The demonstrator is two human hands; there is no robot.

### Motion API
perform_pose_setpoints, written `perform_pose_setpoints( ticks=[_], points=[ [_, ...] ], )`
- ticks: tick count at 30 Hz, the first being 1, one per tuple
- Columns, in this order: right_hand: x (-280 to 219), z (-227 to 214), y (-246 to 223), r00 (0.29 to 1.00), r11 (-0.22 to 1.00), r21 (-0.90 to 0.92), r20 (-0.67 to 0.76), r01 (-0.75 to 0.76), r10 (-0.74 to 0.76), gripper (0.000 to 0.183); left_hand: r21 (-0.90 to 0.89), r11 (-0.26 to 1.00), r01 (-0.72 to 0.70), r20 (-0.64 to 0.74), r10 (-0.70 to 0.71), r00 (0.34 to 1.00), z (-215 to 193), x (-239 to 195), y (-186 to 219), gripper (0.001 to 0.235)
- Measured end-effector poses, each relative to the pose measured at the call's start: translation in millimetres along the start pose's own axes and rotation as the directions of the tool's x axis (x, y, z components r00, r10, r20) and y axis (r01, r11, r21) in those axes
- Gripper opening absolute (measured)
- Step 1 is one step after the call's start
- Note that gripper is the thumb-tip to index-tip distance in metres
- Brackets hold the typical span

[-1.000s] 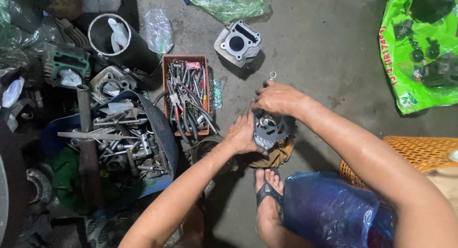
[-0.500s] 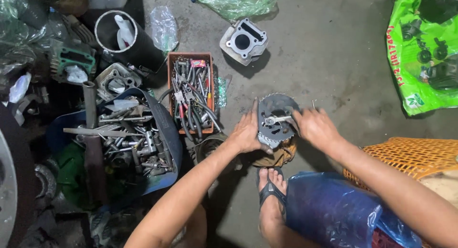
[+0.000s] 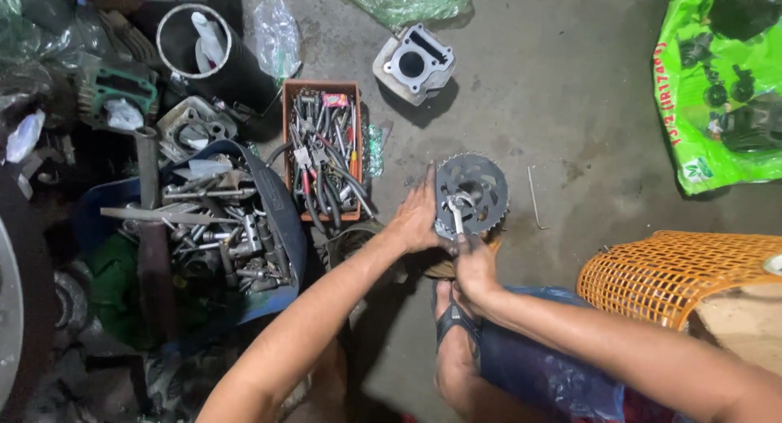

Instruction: Cleaning and inspecting motorcycle engine components using a small tool

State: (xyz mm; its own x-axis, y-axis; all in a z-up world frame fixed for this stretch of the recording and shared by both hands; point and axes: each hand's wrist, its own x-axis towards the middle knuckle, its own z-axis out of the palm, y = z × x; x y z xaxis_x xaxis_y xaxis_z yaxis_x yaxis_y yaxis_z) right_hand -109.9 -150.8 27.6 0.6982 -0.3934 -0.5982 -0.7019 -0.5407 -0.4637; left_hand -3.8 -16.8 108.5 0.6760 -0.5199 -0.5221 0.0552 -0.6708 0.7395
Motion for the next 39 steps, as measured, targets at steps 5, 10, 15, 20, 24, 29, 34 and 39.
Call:
perform_pose_setpoints(
  ticks=[5, 10, 15, 20, 24, 29, 34, 39],
  points=[
    [-20, -38, -33, 0.999, 0.999, -0.006, 0.032, -0.032, 0.032, 0.036, -0.02, 0.999, -0.033, 0.011, 0.033, 0.999, 8, -4, -5, 0.133],
    [16, -60, -7, 0.999, 0.994, -0.11, 0.041, -0.006, 0.011, 0.03, -0.025, 0.999, -0.024, 0.034, 0.025, 0.999, 22, 2, -20, 0.123],
    [9, -85, -35, 0.993, 0.933, -0.341, 0.064, 0.119, -0.103, 0.04, -0.124, 0.992, 0.017, -0.091, -0.028, 0.995, 20, 7, -13, 0.121],
    [-3, -92, -53, 0.979, 0.943, -0.264, 0.075, 0.204, -0.191, 0.035, -0.165, 0.982, 0.088, -0.146, -0.113, 0.983, 21, 26, -17, 0.109],
    [-14, -84, -53, 0.97, 0.959, -0.145, 0.067, 0.242, -0.235, 0.033, 0.255, 0.966, 0.044, -0.103, -0.018, 0.994, 34, 52, -47, 0.106],
    [-3, -52, -16, 0.981, 0.977, -0.093, 0.058, 0.192, -0.187, 0.032, 0.508, 0.857, -0.084, -0.025, 0.112, 0.993, 33, 50, -37, 0.095],
    [0, -37, -1, 0.991, 0.991, 0.061, 0.039, 0.123, -0.125, 0.03, 0.726, 0.679, -0.109, -0.022, 0.182, 0.983, 28, 34, -16, 0.073],
    [6, -19, 10, 0.988, 0.984, 0.089, 0.019, 0.154, -0.156, 0.029, 0.687, 0.72, -0.102, 0.093, 0.053, 0.994, 14, 24, 4, 0.072]
  ],
)
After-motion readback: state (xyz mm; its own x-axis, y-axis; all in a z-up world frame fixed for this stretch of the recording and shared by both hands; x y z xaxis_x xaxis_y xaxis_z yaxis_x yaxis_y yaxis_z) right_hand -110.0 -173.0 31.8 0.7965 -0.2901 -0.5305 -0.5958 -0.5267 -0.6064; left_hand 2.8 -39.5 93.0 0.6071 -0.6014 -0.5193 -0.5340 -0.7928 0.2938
